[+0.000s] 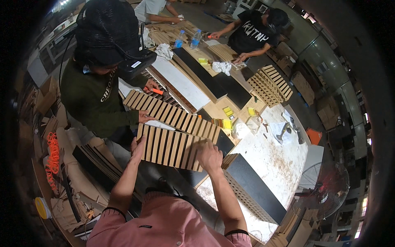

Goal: The person carries a slatted wooden panel across a workshop to a table and sands the surface and edges of the wooden panel using a sanding block.

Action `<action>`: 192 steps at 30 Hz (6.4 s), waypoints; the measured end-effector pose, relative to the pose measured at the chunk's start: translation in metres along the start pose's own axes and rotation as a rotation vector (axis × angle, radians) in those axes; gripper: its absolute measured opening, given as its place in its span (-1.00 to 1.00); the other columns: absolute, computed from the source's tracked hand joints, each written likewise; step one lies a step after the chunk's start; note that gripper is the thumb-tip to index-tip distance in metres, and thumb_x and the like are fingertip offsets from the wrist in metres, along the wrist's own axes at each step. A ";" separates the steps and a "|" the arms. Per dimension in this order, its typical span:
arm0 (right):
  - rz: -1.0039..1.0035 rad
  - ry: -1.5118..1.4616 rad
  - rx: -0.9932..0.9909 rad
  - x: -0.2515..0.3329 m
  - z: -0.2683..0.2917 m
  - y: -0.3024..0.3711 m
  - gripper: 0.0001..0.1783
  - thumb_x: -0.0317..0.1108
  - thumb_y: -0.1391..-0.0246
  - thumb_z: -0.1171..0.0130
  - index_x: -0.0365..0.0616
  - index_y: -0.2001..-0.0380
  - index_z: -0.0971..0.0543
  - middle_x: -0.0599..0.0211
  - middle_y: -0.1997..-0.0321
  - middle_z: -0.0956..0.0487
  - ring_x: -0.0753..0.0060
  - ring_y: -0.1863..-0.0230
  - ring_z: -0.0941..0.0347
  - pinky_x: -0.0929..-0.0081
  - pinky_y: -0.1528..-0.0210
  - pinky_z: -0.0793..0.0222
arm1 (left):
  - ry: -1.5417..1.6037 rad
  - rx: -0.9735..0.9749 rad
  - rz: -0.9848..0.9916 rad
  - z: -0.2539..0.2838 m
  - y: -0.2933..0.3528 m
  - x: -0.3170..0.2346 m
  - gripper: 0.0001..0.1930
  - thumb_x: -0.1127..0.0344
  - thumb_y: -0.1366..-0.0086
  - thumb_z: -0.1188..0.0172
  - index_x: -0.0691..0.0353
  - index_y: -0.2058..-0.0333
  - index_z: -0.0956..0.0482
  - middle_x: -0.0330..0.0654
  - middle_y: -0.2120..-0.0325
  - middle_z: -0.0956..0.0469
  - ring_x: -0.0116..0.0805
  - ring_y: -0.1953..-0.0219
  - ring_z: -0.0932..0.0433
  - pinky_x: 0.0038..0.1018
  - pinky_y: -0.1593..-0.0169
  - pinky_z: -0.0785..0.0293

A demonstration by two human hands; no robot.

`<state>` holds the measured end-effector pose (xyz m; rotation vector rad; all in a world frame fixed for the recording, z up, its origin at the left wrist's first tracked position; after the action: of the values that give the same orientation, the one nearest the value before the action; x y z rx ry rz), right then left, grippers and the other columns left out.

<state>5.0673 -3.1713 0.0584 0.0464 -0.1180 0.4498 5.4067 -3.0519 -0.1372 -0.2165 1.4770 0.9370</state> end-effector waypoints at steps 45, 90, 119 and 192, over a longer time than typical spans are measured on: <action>0.597 0.042 0.289 0.226 -0.059 -0.057 -0.46 0.00 -0.23 -0.13 -0.13 -0.13 -0.55 0.08 -0.16 -0.56 -0.04 -0.19 -0.52 0.05 -0.18 -0.46 | -0.076 -0.103 -0.085 0.000 0.015 -0.019 -0.61 0.10 -0.36 -0.26 0.22 -0.03 -0.56 -0.11 0.12 -0.66 -0.25 0.00 -0.61 -0.27 -0.09 -0.50; -0.694 -1.251 -0.150 -0.074 -0.150 0.079 -0.81 -0.29 -0.30 0.04 -0.12 0.32 -0.51 0.50 0.43 -0.35 0.59 0.39 -0.20 0.51 0.32 -0.15 | -0.370 0.189 -0.024 -0.028 -0.023 -0.040 -0.25 -0.16 -0.32 -0.28 0.20 -0.33 -0.39 0.00 -0.21 -0.51 -0.14 -0.28 -0.47 -0.30 -0.30 -0.36; -0.622 -1.205 -0.187 -0.058 -0.158 0.190 -0.72 -0.23 -0.39 0.02 -0.20 0.10 -0.56 0.41 0.36 -0.51 0.57 0.33 -0.38 0.50 0.24 -0.35 | 0.292 0.143 0.165 -0.024 0.048 0.056 -0.30 0.06 -0.52 -0.13 0.04 -0.47 -0.03 0.03 -0.21 -0.43 -0.05 -0.19 -0.54 -0.12 -0.19 -0.52; -1.635 -1.187 -1.676 -0.504 -0.070 1.484 -0.60 -0.33 -0.42 -0.14 -0.25 -0.24 -0.54 0.39 -0.03 -0.64 0.63 0.02 -0.52 0.58 -0.03 -0.45 | -2.122 1.866 -0.656 -0.599 1.103 0.600 -0.45 -0.14 -0.29 -0.23 0.22 -0.02 -0.70 0.01 0.00 -0.70 -0.13 -0.08 -0.67 -0.28 -0.18 -0.53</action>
<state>3.9765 -2.0490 -0.0464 -1.1844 -1.4462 -1.4748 4.1461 -2.4895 -0.3129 1.2202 -0.3202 -0.9752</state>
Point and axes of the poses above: each hand's wrist, its own y-axis away from the middle knuckle, its own z-axis out of the back of the hand, x = y × z, the point moved 9 cm from there along -y, towards the middle knuckle
